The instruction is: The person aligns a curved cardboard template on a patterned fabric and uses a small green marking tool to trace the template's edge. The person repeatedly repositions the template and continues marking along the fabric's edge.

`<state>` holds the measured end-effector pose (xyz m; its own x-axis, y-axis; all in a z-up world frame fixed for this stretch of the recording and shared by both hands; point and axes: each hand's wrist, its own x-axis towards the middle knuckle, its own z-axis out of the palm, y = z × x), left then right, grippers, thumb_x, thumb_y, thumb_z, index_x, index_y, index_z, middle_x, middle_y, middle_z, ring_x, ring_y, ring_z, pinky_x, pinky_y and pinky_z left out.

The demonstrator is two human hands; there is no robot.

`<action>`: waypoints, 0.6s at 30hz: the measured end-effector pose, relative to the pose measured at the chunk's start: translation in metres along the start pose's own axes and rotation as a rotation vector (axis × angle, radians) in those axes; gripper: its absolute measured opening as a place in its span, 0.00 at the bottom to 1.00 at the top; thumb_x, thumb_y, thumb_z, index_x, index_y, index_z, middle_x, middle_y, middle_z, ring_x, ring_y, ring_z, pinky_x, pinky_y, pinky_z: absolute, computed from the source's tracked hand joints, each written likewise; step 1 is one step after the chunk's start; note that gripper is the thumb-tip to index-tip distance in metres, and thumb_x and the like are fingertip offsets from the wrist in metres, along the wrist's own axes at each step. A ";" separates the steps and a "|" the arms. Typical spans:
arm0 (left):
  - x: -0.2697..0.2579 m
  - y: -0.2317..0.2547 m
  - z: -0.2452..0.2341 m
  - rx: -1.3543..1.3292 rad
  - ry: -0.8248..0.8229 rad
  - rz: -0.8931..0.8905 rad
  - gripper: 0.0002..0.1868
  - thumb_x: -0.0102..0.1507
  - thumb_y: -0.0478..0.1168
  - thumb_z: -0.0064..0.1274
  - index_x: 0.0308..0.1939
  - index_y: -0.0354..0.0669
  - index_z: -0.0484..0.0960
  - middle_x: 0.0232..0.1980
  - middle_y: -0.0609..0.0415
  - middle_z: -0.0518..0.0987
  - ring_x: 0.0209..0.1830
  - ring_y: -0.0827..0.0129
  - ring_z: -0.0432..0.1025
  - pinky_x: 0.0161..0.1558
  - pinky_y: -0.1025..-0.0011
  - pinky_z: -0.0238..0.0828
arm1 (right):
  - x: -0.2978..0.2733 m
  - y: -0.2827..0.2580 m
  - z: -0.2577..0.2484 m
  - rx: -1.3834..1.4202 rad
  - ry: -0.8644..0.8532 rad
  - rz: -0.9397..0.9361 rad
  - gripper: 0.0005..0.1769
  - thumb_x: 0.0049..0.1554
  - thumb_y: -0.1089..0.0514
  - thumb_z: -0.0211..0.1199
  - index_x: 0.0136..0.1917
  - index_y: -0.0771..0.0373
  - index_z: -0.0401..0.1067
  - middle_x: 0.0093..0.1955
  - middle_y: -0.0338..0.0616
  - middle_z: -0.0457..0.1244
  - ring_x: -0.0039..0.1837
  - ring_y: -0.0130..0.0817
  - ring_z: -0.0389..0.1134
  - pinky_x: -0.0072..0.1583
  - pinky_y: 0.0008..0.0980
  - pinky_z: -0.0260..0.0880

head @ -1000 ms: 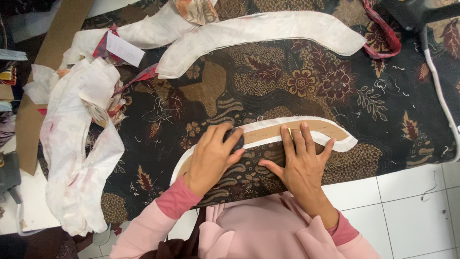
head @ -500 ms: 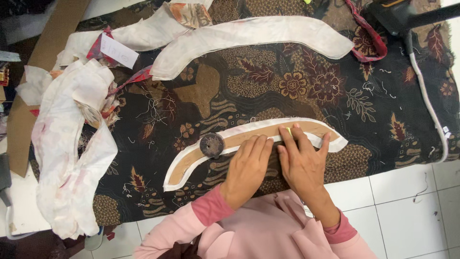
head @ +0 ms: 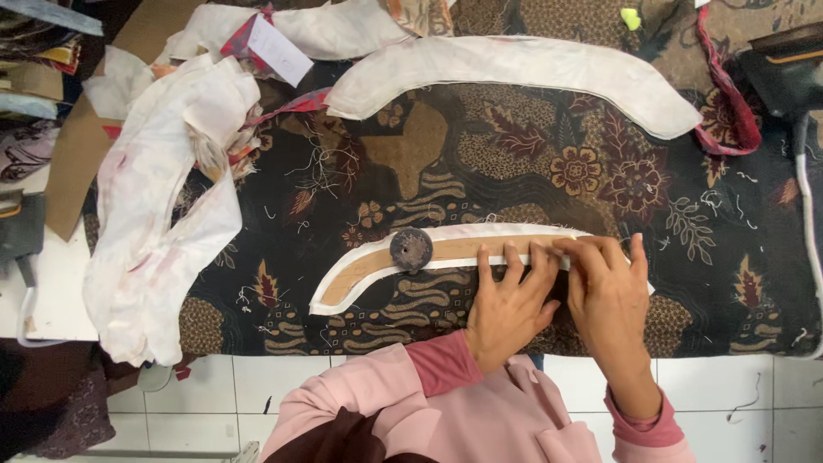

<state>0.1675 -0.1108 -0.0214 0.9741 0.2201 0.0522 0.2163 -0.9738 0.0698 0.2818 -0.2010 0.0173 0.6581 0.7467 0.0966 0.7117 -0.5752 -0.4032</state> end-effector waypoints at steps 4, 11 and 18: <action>-0.002 0.007 0.018 -0.009 0.027 -0.009 0.34 0.70 0.60 0.43 0.75 0.46 0.66 0.74 0.49 0.67 0.74 0.46 0.58 0.70 0.28 0.48 | 0.025 -0.015 -0.004 0.120 -0.016 -0.042 0.10 0.61 0.59 0.64 0.56 0.61 0.73 0.45 0.40 0.68 0.50 0.39 0.69 0.72 0.52 0.58; -0.006 0.013 0.041 -0.139 -0.045 -0.007 0.35 0.68 0.59 0.38 0.76 0.50 0.67 0.78 0.47 0.64 0.80 0.46 0.54 0.71 0.27 0.44 | 0.064 -0.054 0.024 0.157 -0.153 -0.376 0.06 0.55 0.54 0.68 0.45 0.55 0.76 0.45 0.39 0.67 0.51 0.41 0.66 0.56 0.42 0.61; -0.009 0.019 0.050 -0.092 -0.023 0.015 0.33 0.69 0.59 0.38 0.75 0.50 0.68 0.77 0.48 0.65 0.79 0.47 0.56 0.69 0.27 0.47 | 0.077 -0.058 0.038 0.110 -0.189 -0.561 0.07 0.53 0.56 0.66 0.46 0.56 0.77 0.42 0.38 0.64 0.50 0.40 0.65 0.56 0.42 0.61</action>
<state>0.1659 -0.1340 -0.0701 0.9785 0.2036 0.0313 0.1962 -0.9674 0.1603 0.2820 -0.0978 0.0139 0.1272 0.9785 0.1625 0.9015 -0.0457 -0.4303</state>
